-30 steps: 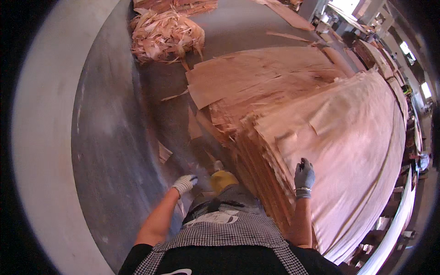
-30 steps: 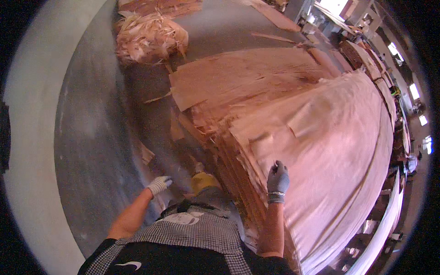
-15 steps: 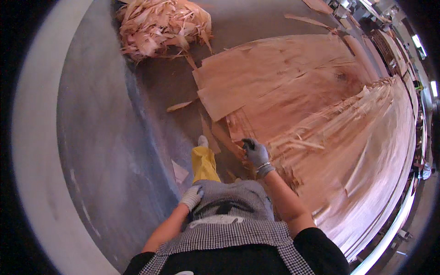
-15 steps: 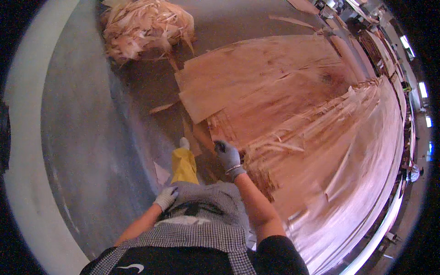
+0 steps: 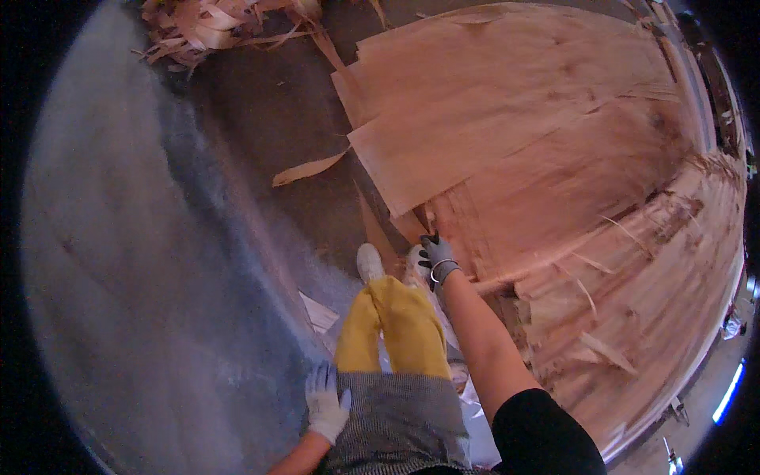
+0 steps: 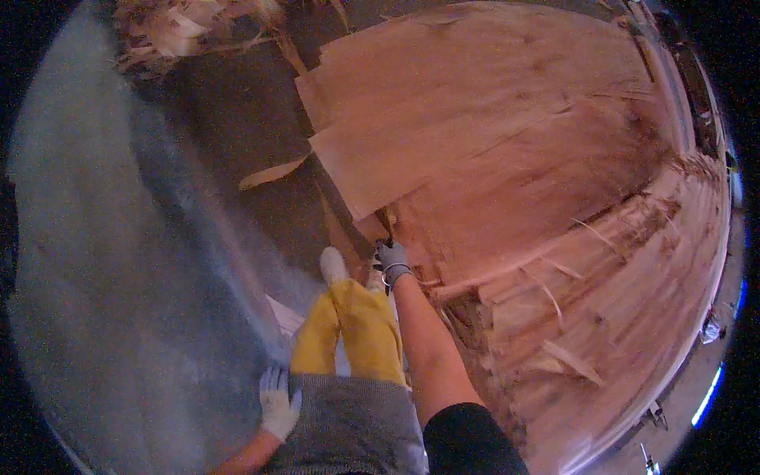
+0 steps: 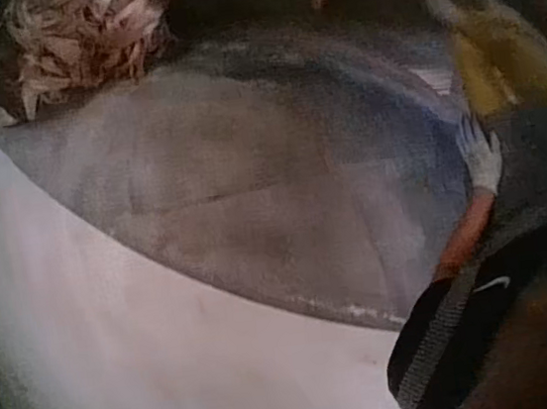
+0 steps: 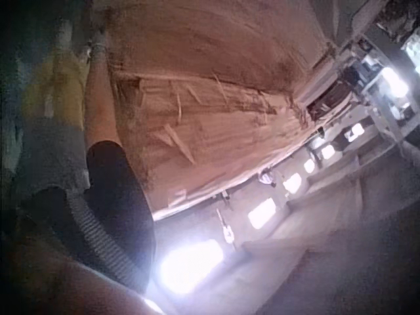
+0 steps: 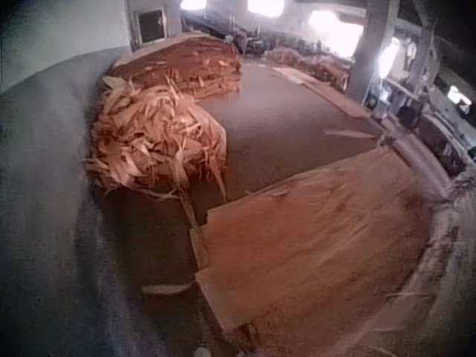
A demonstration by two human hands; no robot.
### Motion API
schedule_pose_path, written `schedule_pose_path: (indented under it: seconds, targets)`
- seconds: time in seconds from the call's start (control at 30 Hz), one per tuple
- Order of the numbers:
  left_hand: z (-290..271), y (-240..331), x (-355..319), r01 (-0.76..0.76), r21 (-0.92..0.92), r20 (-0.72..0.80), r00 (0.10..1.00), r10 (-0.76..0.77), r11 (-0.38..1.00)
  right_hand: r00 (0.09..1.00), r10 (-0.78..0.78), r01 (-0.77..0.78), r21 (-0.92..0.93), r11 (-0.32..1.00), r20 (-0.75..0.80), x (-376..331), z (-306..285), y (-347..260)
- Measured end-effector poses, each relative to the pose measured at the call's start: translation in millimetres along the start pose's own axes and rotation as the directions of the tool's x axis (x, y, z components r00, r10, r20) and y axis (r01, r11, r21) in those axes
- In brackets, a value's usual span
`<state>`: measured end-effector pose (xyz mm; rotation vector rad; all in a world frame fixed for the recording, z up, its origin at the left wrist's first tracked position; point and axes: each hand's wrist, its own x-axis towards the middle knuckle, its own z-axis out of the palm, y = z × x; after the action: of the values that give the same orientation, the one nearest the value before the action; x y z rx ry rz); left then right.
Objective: The person sorts through wood veneer sheets, measuring them with a tape measure, trimming off thin strips by hand or with a blade, and moving the sheets between different stacks.
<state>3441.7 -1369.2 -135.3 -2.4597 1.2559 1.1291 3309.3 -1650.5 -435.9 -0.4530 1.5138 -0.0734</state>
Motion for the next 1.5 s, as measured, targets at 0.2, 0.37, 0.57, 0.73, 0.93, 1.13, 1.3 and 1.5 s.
schedule_pose_path:
  seconds: [0.2,0.37,0.57,0.73,0.93,1.13,1.3,1.5]
  targets:
    - [-17.0,-8.3,66.3,-0.020,-0.145,0.089,0.995,0.033,0.989,0.988,-0.109,0.111,0.017,0.994,-0.108,229.5,4.9,48.8]
    - [-16.6,-6.2,95.6,-0.107,-0.161,-0.022,0.994,0.105,0.981,1.000,-0.015,0.000,0.573,0.819,0.021,192.8,46.3,-25.2]
    - [-24.8,13.1,42.3,-0.008,-0.075,0.024,1.000,0.010,0.997,0.931,-0.196,0.334,0.501,0.799,-0.309,-58.7,-4.3,-129.8]
    - [-26.6,22.3,70.1,0.067,-0.201,0.214,0.977,-0.023,0.977,0.851,-0.331,0.506,0.462,0.729,-0.409,-256.7,-117.6,-162.6]
    - [-99.6,151.7,111.4,-0.306,-0.873,-0.258,0.951,0.172,0.381,0.878,-0.405,0.476,0.382,0.792,-0.255,-446.0,-175.0,-130.5]
    - [-245.8,277.4,35.1,-0.986,-0.095,-0.344,0.163,0.925,0.139,0.820,-0.465,0.570,0.397,0.719,-0.335,-564.0,-172.8,-106.4]
    - [-270.7,292.5,-29.7,-0.821,-0.491,-0.295,0.469,0.832,0.289,0.515,-0.544,0.833,0.535,0.138,-0.662,-627.8,-160.7,-98.4]
    - [-309.5,279.2,-120.0,-0.906,-0.377,-0.375,-0.041,0.926,-0.193,0.000,-0.972,0.632,-0.753,0.184,-0.237,-664.1,-105.2,-61.5]
